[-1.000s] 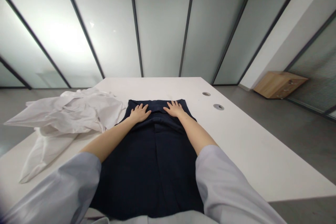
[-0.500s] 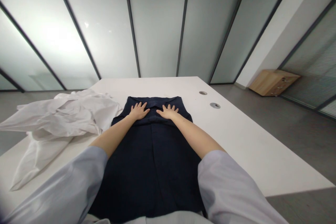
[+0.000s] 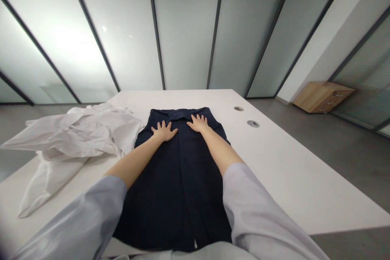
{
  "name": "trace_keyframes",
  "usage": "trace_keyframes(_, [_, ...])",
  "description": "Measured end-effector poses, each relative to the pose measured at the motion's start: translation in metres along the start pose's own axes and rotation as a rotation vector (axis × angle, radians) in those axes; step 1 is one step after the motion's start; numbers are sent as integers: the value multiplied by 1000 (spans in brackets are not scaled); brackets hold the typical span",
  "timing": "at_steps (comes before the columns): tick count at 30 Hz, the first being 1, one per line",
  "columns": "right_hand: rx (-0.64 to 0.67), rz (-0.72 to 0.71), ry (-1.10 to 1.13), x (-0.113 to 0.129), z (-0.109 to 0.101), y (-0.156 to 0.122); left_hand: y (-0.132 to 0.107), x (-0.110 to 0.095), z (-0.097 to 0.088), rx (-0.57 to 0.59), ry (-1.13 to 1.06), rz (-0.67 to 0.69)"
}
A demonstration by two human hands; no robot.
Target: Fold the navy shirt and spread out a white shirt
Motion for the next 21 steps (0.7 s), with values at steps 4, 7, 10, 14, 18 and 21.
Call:
trace_keyframes(4, [-19, 22, -7, 9, -2, -16, 9, 4, 2, -29, -10, 22])
trace_keyframes(7, [10, 58, 5, 16, 4, -36, 9, 5, -1, -103, -12, 57])
trace_keyframes(10, [24, 64, 7, 22, 10, -50, 1, 3, -6, -204, 7, 111])
trace_keyframes(14, [24, 68, 3, 22, 10, -46, -20, -2, -9, -175, 8, 132])
trace_keyframes(18, [15, 49, 3, 20, 9, -28, -33, -4, -3, -78, -9, 77])
trace_keyframes(21, [-25, 33, 2, 18, 9, -19, -28, -3, 2, -53, -14, 60])
Point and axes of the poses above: each hand's wrist, its own y-axis towards the middle knuckle, its own z-axis out of the palm, x = y × z, the point moved 2 cm from there along y, towards the middle knuckle, and after that the axes turned 14 degrees about -x, right-handed, at the moved point
